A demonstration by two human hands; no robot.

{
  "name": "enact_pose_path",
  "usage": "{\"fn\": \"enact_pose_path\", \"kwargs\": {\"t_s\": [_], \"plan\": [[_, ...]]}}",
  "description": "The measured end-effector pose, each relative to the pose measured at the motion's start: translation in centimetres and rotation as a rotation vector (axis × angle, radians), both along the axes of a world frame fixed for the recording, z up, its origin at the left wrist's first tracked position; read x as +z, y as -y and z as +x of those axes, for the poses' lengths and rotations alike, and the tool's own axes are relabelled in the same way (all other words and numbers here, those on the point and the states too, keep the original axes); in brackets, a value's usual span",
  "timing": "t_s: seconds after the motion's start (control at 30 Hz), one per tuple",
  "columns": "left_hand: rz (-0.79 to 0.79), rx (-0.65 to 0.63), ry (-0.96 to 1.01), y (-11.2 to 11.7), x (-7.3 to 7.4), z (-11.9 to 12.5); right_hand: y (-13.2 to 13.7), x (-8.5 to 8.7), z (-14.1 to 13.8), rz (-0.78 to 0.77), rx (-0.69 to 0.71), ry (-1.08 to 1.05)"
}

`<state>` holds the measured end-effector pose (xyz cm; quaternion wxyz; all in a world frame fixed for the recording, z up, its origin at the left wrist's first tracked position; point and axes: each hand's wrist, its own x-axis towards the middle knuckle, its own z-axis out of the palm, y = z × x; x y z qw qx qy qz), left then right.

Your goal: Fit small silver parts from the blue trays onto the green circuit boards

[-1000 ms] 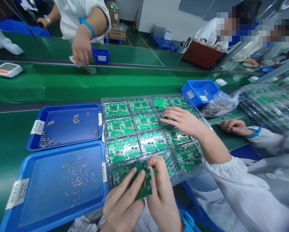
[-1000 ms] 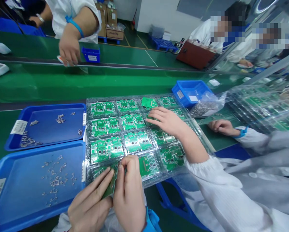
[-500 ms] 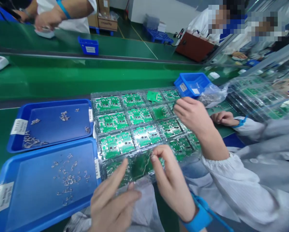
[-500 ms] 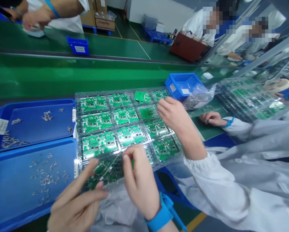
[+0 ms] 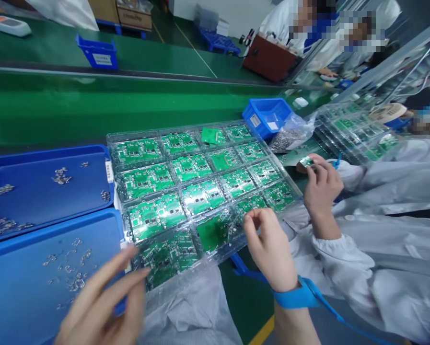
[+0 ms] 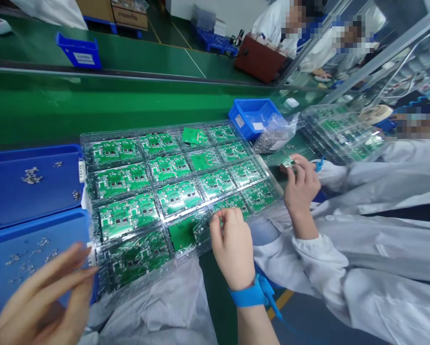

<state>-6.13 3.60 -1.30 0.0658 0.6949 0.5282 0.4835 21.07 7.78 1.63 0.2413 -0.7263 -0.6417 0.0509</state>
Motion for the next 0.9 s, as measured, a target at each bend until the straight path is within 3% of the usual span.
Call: {"fn": "enact_pose_path", "kwargs": {"t_s": [0.1,0.17,0.3,0.4,0.53,0.6,0.77,0.9], "plan": [[0.026,-0.213,-0.193,-1.1,0.7,3.9,-0.4,-1.4,0.3,-0.075,-0.033,0.084],[0.037,-0.304,-0.383,-2.0,0.4,6.8,-0.6,-1.9,0.6,-0.092,-0.054,0.119],[-0.084,-0.226,-0.620,-3.5,-1.2,11.1,-0.8,-2.2,1.6,-0.096,-0.060,0.112],[-0.182,-0.228,-0.641,-4.3,-1.5,12.1,-0.8,-1.9,2.4,-0.103,-0.052,0.089],[-0.180,-0.278,-0.590,-5.1,0.0,11.1,-0.8,-1.7,2.8,-0.115,-0.034,0.051],[-0.229,-0.273,-0.401,-5.2,1.0,10.0,-0.8,-1.8,2.6,-0.115,-0.028,0.035],[-0.650,-0.199,0.506,-4.6,2.7,7.3,-1.1,-2.0,1.9,-0.081,-0.013,0.004],[-0.765,-0.157,0.804,-3.8,2.5,5.8,-1.4,-1.3,1.2,-0.015,-0.001,-0.039]]}}
